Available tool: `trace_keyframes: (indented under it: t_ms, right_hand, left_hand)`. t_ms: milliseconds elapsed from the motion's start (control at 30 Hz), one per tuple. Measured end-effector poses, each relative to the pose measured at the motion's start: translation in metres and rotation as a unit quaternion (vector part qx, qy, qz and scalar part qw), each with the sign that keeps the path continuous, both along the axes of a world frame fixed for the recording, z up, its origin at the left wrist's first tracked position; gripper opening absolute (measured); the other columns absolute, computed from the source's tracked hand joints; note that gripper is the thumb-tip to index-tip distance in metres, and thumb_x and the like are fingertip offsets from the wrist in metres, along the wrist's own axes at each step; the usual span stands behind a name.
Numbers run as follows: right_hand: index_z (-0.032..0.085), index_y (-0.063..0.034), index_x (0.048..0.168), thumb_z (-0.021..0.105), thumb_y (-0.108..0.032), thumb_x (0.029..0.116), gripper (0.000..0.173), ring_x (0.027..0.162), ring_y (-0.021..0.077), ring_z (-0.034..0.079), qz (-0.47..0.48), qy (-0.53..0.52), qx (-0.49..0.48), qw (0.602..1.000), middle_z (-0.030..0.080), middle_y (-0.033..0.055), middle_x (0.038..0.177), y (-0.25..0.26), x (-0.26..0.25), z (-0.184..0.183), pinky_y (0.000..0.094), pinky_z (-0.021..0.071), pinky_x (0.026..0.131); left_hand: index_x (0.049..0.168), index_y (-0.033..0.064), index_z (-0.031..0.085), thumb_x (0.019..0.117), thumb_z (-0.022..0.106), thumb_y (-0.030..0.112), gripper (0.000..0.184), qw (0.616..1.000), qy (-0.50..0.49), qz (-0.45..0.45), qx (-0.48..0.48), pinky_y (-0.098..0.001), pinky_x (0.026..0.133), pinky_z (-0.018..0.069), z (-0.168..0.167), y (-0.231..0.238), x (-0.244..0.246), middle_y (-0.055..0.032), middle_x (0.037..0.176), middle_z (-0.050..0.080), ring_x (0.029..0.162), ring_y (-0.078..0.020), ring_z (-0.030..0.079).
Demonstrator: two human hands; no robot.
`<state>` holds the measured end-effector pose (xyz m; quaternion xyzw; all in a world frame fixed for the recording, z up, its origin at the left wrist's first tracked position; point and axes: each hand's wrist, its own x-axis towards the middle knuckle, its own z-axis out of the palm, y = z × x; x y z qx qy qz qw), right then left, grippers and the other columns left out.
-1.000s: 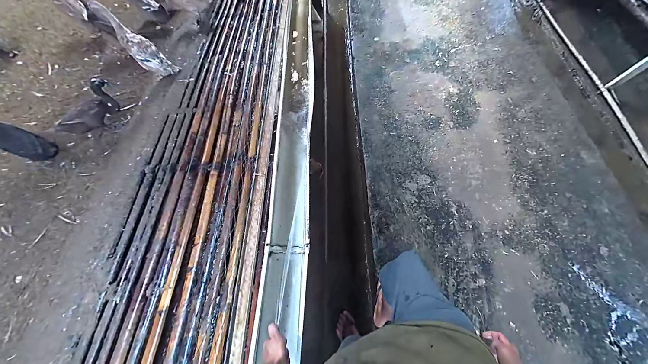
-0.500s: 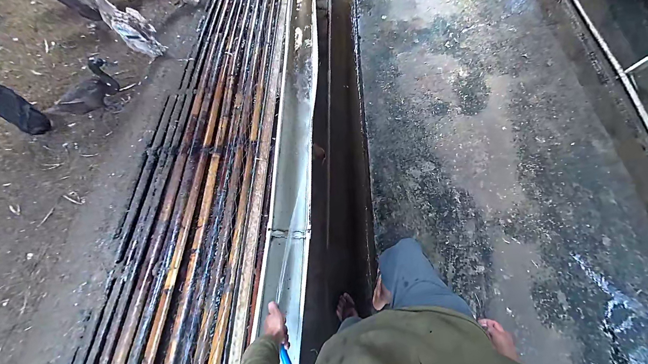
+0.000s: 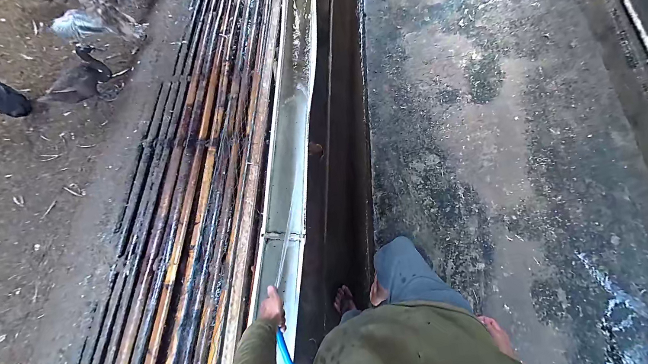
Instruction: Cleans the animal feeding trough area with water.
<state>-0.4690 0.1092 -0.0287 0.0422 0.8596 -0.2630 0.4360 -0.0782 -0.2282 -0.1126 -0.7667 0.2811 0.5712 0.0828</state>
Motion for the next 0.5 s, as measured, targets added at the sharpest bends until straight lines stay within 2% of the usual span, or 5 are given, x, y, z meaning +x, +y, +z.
trace_keyframes:
  t_ms: [133,200,267,400,500]
  right_hand:
    - [0.051,0.0182,0.135,0.033,0.0,0.1096,0.036,0.122,0.0335,0.057,0.016,-0.024,0.019,0.999,0.06,0.0331,0.133,-0.031,-0.027,0.052,0.0414,0.0397,0.109]
    - [0.055,0.0178,0.124,0.032,0.003,0.1048,0.033,0.085,0.0184,0.057,-0.047,0.043,-0.062,0.996,0.062,0.022,0.1,-0.003,-0.041,0.017,0.0312,0.0477,0.082]
    - [0.054,0.0114,0.113,0.029,0.0,0.1036,0.028,0.053,-0.0007,0.046,-0.144,0.063,-0.122,0.98,0.048,-0.0008,0.069,0.011,-0.06,-0.006,0.0162,0.0434,0.054]
    - [0.049,0.009,0.128,0.026,-0.006,0.1097,0.033,0.057,0.0058,0.047,-0.165,0.015,-0.067,0.984,0.044,0.0015,0.076,-0.003,-0.109,0.045,0.0236,0.0452,0.058]
    - [0.049,0.0024,0.133,0.026,-0.012,0.1097,0.036,0.066,0.0127,0.05,-0.146,0.006,-0.031,0.989,0.046,0.0043,0.083,-0.012,-0.152,0.078,0.0329,0.0467,0.062]
  left_hand:
    - [0.091,0.0057,0.048,0.1077,0.004,0.059,0.071,1.0,-0.022,-0.017,0.013,-0.0402,0.046,0.0418,0.022,-0.027,-0.023,-0.0065,0.061,0.04,0.046,-0.0213,0.038]
    - [0.097,0.0027,0.051,0.108,0.006,0.059,0.073,0.999,-0.05,-0.004,0.004,-0.0424,0.049,0.0431,0.037,-0.037,-0.031,-0.0084,0.066,0.042,0.05,-0.0228,0.04]
    - [0.102,0.0023,0.052,0.1079,0.008,0.059,0.072,0.997,-0.075,0.016,-0.016,-0.0439,0.052,0.0436,0.05,-0.047,-0.04,-0.0091,0.069,0.043,0.053,-0.0233,0.042]
    - [0.127,-0.0091,0.058,0.1105,0.016,0.054,0.078,0.989,-0.124,-0.002,-0.086,-0.0598,0.083,0.0491,0.085,-0.066,-0.067,-0.0323,0.109,0.062,0.094,-0.0422,0.061]
    - [0.136,-0.0106,0.055,0.1126,0.02,0.047,0.071,0.981,-0.152,-0.055,-0.106,-0.062,0.106,0.0421,0.098,-0.082,-0.084,-0.0363,0.133,0.058,0.126,-0.0477,0.057]
